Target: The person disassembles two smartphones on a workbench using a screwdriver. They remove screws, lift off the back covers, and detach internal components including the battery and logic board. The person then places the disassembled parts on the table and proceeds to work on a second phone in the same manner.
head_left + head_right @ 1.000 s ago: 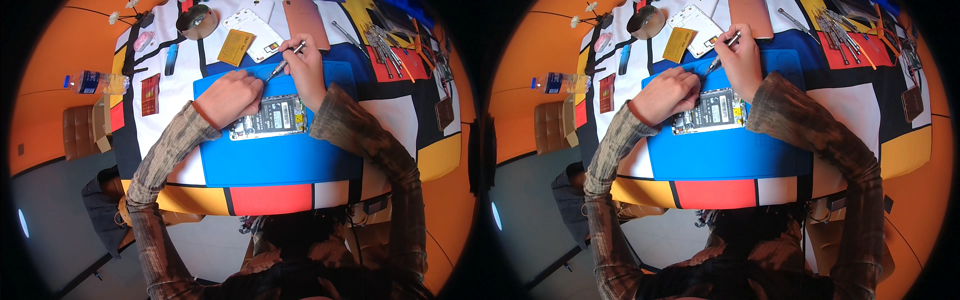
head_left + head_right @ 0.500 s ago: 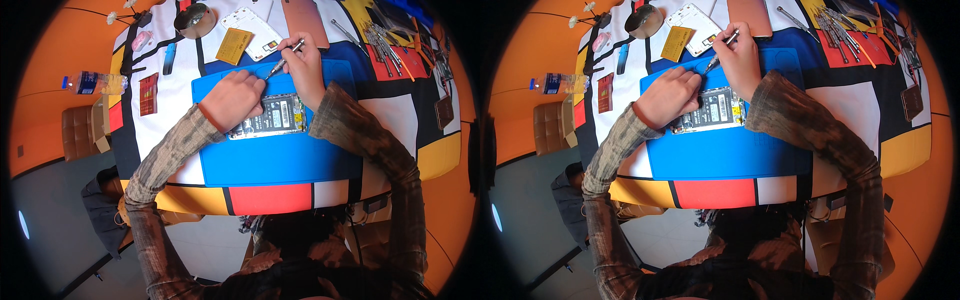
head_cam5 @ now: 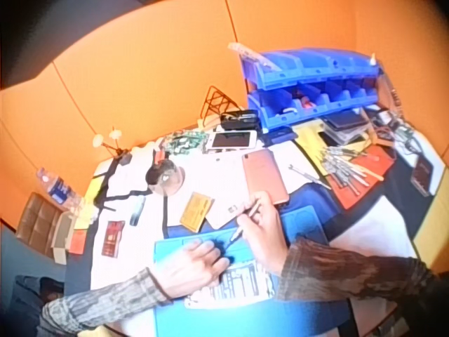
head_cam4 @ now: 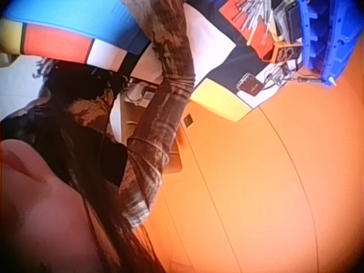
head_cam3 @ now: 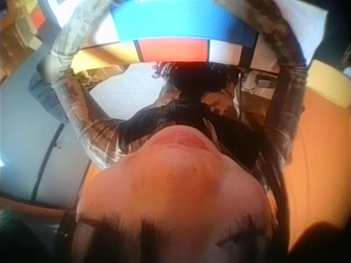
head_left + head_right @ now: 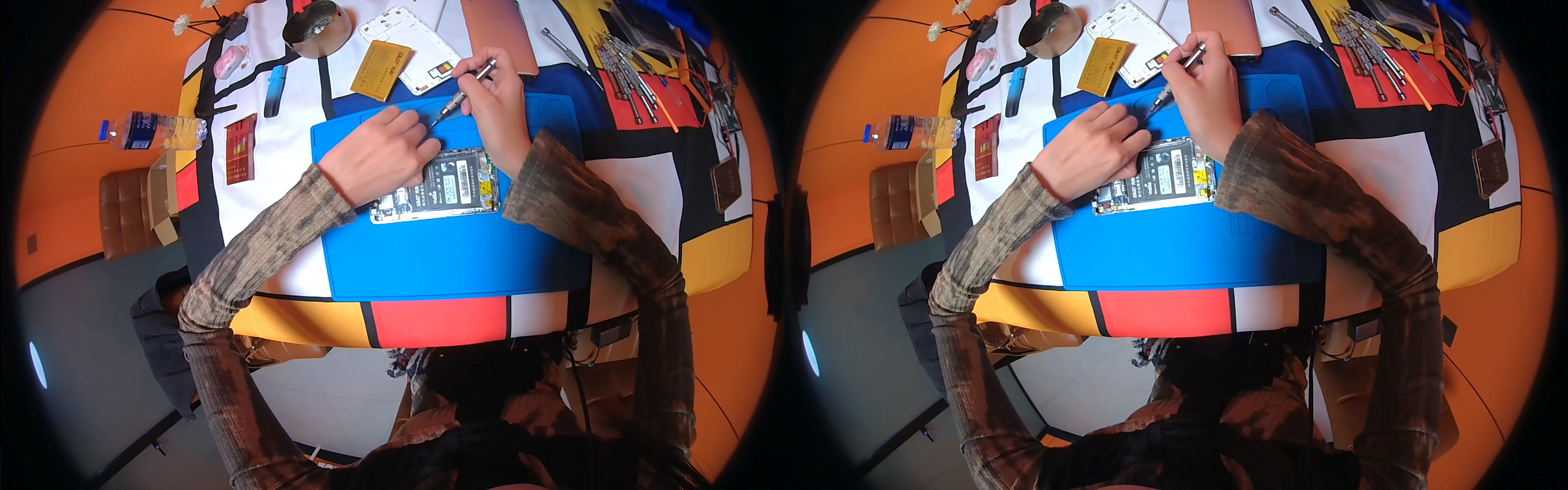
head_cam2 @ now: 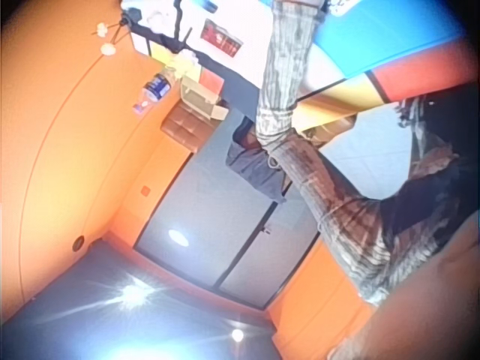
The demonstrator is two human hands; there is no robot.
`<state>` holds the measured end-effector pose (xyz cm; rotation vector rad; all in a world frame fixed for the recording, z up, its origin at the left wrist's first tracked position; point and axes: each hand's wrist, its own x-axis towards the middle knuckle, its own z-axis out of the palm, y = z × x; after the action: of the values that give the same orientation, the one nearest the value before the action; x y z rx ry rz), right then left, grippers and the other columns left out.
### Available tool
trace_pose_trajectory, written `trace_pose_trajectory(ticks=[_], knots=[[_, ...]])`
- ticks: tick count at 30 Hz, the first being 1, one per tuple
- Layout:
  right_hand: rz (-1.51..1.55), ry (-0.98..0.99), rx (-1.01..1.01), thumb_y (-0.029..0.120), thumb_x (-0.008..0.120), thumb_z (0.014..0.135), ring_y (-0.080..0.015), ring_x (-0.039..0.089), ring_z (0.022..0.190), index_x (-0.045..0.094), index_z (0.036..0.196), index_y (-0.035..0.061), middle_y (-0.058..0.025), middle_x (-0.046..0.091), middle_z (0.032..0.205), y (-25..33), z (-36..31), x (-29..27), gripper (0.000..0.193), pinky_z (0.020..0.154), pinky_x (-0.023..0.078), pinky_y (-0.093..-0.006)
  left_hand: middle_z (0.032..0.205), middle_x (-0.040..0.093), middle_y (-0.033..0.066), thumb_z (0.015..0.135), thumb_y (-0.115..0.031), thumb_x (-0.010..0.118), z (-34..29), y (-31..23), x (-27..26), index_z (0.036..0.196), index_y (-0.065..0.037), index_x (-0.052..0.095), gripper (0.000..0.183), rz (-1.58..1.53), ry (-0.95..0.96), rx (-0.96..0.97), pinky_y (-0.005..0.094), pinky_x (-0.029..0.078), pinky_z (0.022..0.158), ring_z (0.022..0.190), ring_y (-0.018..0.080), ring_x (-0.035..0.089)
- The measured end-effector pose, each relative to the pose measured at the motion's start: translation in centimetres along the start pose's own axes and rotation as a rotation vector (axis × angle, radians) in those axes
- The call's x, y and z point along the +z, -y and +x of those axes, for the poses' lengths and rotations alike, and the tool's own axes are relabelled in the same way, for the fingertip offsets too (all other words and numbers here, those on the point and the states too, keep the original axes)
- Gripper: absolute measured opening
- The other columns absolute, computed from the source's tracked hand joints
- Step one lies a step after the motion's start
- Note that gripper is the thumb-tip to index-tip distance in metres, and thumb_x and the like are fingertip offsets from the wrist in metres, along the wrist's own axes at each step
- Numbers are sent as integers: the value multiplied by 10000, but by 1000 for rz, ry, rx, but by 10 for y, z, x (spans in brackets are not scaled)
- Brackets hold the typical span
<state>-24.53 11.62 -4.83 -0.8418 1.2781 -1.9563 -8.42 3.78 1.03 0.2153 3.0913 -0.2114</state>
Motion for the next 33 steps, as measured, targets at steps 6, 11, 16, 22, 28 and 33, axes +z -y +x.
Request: trace_pose_trajectory(ticks=[6, 11, 16, 22, 28, 33], knots=[[10, -7, -4, -21, 568, 837, -43, 535, 665, 392, 964, 33, -47, 567, 876, -1, -1, 1, 223, 537, 424, -192, 729, 602, 39, 723, -287, 679, 4, -1, 0, 776, -62, 618, 240, -39, -54, -41, 305, 444, 785, 831, 189, 546], [-3, -9, -15, -14, 575, 843, -46, 544, 681, 395, 965, 32, -50, 569, 885, -2, 0, 0, 222, 550, 430, -193, 651, 570, 62, 730, -240, 636, 5, -2, -2, 712, -51, 597, 195, -105, -89, -134, 333, 448, 748, 772, 205, 547], [-70, -20, -7, -5, 575, 848, -41, 546, 681, 396, 968, 35, -42, 575, 880, -1, 0, 0, 219, 547, 427, -190, 627, 559, 77, 747, -172, 604, -10, 10, 0, 715, -37, 588, 140, -289, -305, -425, 358, 434, 687, 704, 228, 526], [-24, 1, 5, -17, 547, 852, -47, 526, 655, 410, 990, 51, -50, 585, 898, 3, -1, 0, 206, 542, 412, -182, 708, 585, 91, 763, -139, 614, -18, 13, 28, 767, -22, 601, 117, -516, -521, -648, 357, 414, 662, 709, 238, 513], [-24, 53, -83, -90, 504, 819, -19, 518, 755, 392, 1010, 57, -63, 546, 949, 9, -7, 3, 266, 601, 404, -153, 719, 592, 91, 762, -129, 615, -20, 15, 41, 781, -16, 604, 114, -295, -573, -535, 353, 414, 658, 704, 245, 515], [-164, 236, -314, -114, 494, 817, -1, 449, 673, 357, 1054, 57, -62, 526, 981, 14, -17, -1, 323, 574, 367, -141, 693, 576, 82, 774, -136, 615, -22, 15, 41, 749, -24, 594, 117, -362, -589, -582, 349, 423, 645, 706, 232, 505]])
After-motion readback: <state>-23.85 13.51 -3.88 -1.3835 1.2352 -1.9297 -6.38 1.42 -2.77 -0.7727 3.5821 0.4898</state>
